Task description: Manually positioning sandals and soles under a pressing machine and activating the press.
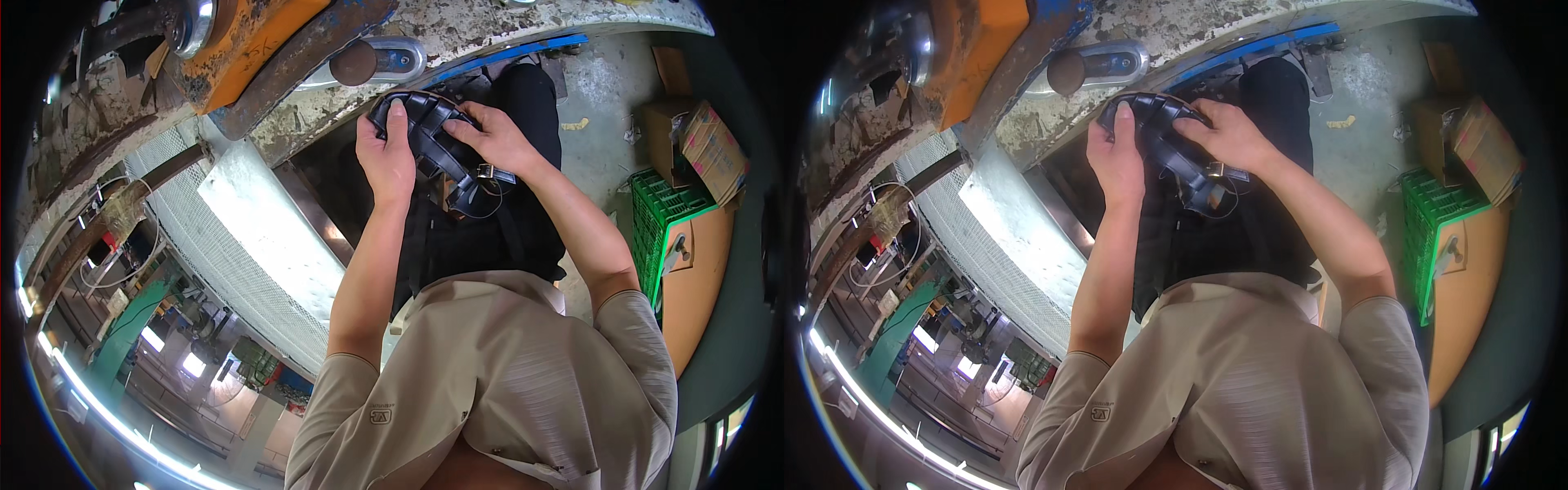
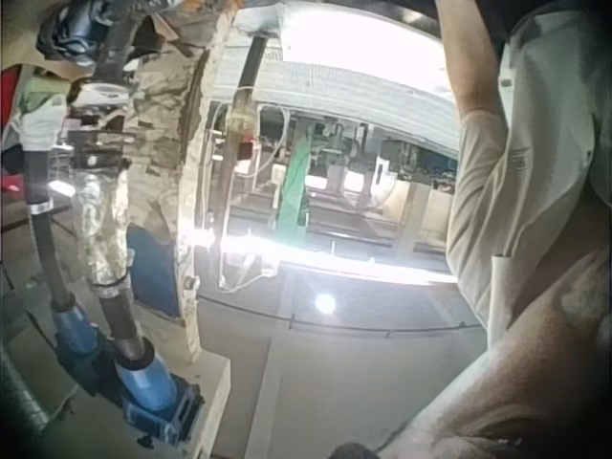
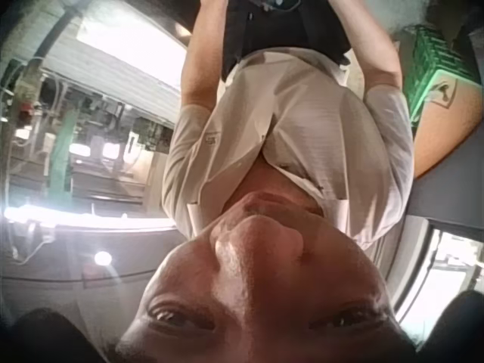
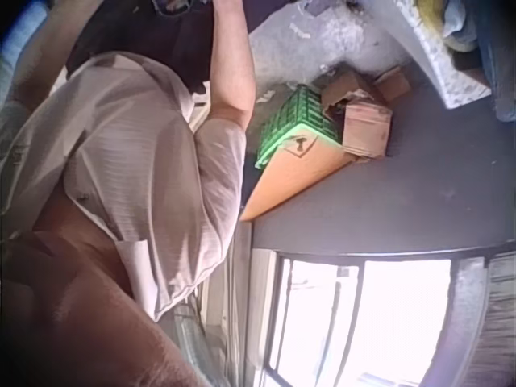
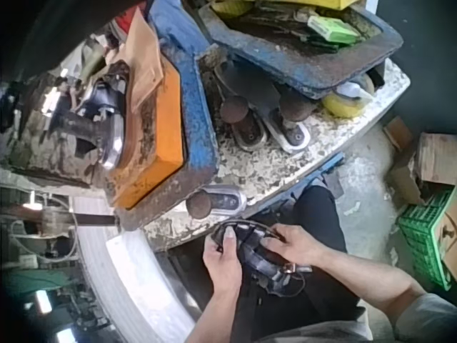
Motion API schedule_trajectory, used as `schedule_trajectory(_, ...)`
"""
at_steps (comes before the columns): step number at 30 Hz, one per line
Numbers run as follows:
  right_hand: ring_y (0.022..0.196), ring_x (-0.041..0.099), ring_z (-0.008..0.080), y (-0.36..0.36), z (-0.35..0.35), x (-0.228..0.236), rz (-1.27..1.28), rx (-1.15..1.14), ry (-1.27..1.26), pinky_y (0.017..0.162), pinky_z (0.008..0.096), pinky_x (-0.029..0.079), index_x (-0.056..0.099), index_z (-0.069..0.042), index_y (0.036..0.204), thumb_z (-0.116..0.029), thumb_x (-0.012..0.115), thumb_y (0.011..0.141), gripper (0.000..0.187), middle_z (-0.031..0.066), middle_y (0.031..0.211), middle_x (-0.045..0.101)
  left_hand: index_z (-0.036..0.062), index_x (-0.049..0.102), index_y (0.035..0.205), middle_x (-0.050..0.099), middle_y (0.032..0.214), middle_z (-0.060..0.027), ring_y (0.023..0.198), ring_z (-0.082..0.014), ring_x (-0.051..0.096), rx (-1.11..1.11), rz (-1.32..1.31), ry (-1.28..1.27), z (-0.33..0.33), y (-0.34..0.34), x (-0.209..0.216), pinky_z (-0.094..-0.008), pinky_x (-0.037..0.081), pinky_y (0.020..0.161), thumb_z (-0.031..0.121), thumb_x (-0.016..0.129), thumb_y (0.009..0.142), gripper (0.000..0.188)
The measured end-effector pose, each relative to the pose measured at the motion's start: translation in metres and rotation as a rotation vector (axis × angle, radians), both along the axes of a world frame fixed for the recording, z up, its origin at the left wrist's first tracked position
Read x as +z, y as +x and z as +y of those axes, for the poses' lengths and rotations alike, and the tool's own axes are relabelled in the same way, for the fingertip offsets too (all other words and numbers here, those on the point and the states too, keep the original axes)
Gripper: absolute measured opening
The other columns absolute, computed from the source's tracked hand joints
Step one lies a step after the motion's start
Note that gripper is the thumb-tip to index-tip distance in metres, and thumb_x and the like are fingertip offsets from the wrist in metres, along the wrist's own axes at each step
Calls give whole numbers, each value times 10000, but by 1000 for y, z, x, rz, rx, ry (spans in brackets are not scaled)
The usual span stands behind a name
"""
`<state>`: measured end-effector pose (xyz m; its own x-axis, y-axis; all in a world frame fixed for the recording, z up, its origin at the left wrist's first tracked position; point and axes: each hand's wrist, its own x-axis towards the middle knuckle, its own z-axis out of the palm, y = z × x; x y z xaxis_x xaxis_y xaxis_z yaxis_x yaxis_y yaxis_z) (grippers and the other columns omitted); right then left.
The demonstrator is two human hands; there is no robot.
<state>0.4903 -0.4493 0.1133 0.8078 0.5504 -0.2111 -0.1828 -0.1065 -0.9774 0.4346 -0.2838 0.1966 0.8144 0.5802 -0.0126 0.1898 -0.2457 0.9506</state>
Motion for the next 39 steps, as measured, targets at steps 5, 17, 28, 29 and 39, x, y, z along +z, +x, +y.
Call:
schedule_trajectory(5, 963, 743, 277, 1, 0, -1, 49, 6, 32, 896, 397, 558, 736, 24, 1201, -465, 696, 1006, 528, 206, 1015, 762, -12, 678, 1176, 728, 1060, -39, 947, -103, 652, -1, -37, 29, 8, -3, -9, -270, 523, 866, 226, 679, 1084, 256)
schedule_trajectory(17, 821, 715, 437, 13, -9, 38, -396, -45, -236, 741, 459, 559, 750, 30, 1092, -450, 739, 991, 490, 281, 866, 712, -42, 619, 1223, 718, 1133, -82, 993, -114, 655, 56, -110, -215, 8, -2, -3, -271, 542, 921, 170, 847, 962, 406)
schedule_trajectory(28, 876, 719, 458, 44, -16, 52, -545, 40, -335, 781, 493, 565, 763, 27, 1099, -488, 738, 977, 530, 288, 896, 728, -74, 607, 1235, 718, 1149, -125, 1013, -179, 690, 210, -108, -100, -18, 9, -4, -313, 569, 920, 55, 853, 917, 421)
schedule_trajectory(29, 874, 721, 453, 47, -17, 57, -529, 75, -388, 779, 494, 565, 769, 18, 1096, -480, 741, 976, 512, 283, 889, 729, -76, 613, 1228, 722, 1151, -131, 1013, -183, 695, 238, -110, -84, -21, 11, -4, -315, 571, 921, 46, 844, 924, 401)
schedule_trajectory(39, 883, 718, 449, 58, -7, 68, -611, 49, -406, 772, 499, 564, 788, -10, 1034, -529, 727, 967, 527, 273, 885, 728, -80, 566, 1245, 721, 1124, -116, 963, -169, 675, 220, -261, -284, -4, 21, -14, -316, 554, 900, 99, 888, 894, 509)
